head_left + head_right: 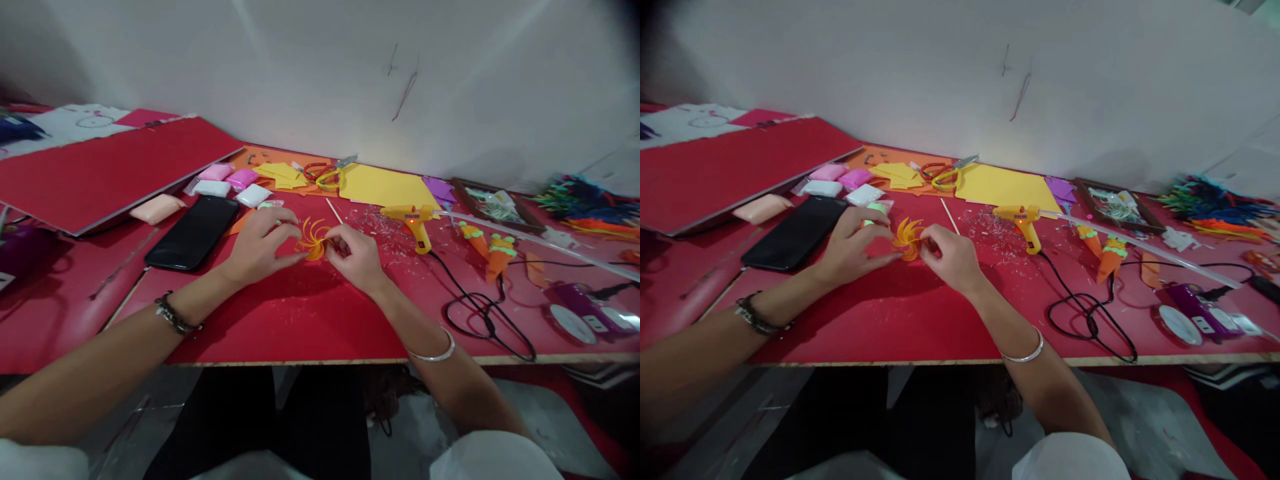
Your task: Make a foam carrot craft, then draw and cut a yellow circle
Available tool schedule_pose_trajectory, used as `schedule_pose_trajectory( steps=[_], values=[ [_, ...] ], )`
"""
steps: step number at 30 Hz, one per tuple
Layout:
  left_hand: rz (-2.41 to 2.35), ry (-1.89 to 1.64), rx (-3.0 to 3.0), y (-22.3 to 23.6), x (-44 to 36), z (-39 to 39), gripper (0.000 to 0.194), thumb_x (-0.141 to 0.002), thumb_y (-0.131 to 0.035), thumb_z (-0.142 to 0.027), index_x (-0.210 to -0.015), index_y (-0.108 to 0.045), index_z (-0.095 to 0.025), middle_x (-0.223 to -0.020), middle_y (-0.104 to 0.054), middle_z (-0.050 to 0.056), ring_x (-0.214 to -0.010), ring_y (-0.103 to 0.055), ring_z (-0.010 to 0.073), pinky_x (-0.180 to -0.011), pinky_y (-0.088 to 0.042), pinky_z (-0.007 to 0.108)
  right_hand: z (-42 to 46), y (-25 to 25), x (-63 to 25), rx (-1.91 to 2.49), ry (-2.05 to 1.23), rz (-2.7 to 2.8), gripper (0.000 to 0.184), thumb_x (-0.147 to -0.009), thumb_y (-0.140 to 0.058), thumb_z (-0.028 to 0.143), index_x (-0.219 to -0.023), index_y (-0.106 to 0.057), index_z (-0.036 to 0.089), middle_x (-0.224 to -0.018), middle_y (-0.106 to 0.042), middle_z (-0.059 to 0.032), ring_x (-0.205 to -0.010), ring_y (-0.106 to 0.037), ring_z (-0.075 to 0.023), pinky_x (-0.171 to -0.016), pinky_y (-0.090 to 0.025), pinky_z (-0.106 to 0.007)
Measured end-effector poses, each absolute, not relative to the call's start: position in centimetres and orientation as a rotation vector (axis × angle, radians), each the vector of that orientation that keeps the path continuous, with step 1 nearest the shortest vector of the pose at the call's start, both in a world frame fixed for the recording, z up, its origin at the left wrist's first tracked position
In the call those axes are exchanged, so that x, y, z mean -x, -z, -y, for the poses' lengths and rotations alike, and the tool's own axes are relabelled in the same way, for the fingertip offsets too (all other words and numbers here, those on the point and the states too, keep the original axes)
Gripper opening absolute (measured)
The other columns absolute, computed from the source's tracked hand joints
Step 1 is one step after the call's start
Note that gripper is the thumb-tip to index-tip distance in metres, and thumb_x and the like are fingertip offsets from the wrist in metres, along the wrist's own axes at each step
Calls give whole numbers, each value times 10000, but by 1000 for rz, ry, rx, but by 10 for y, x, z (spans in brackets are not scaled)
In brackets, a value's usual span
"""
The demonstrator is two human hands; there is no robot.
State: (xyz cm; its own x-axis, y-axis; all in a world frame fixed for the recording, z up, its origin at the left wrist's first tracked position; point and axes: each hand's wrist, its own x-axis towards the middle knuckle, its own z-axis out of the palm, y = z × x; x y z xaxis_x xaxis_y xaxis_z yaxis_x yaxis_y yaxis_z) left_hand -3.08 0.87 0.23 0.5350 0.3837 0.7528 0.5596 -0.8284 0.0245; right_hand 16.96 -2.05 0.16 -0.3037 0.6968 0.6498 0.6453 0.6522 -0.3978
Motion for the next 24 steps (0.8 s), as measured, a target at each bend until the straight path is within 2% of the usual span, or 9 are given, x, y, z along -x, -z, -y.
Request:
schedule_pose_trajectory(
  steps=[4, 10, 14, 24],
  values=[
    [800, 1054, 2559, -4, 32, -9, 173, -756, -542, -361, -836, -567, -209, -951, -572, 52, -879, -509, 191, -728, -395, 344, 21, -2, -169, 1000, -64, 2015, 58, -769, -481, 179, -812, -519, 189, -688, -571, 12, -582, -518, -83, -554, -402, -198],
    [718, 895, 2485, -6, 32, -7, 185, -786, -505, -355, -705, -571, -202, -877, -622, 14, -809, -531, 170, -707, -375, 338, 22, -8, -171, 847, 83, 2097, 87, -792, -473, 174, -837, -541, 204, -829, -583, -40, -820, -540, -145, -716, -451, -286],
    [581, 834, 2339, -11, 31, -2, 187, -800, -502, -282, -633, -532, -205, -819, -633, -31, -759, -521, 146, -696, -360, 326, 22, -9, -172, 802, 188, 2160, 93, -795, -481, 181, -844, -558, 199, -835, -577, -49, -825, -530, -153, -721, -458, -293],
    [593, 815, 2292, -14, 32, 0, 114, -798, -506, -233, -702, -567, -229, -825, -636, -45, -728, -511, 132, -691, -359, 318, 20, -7, -173, 864, 200, 2210, 136, -819, -447, 186, -860, -577, 187, -818, -593, -50, -813, -539, -152, -729, -448, -285]
  ],
)
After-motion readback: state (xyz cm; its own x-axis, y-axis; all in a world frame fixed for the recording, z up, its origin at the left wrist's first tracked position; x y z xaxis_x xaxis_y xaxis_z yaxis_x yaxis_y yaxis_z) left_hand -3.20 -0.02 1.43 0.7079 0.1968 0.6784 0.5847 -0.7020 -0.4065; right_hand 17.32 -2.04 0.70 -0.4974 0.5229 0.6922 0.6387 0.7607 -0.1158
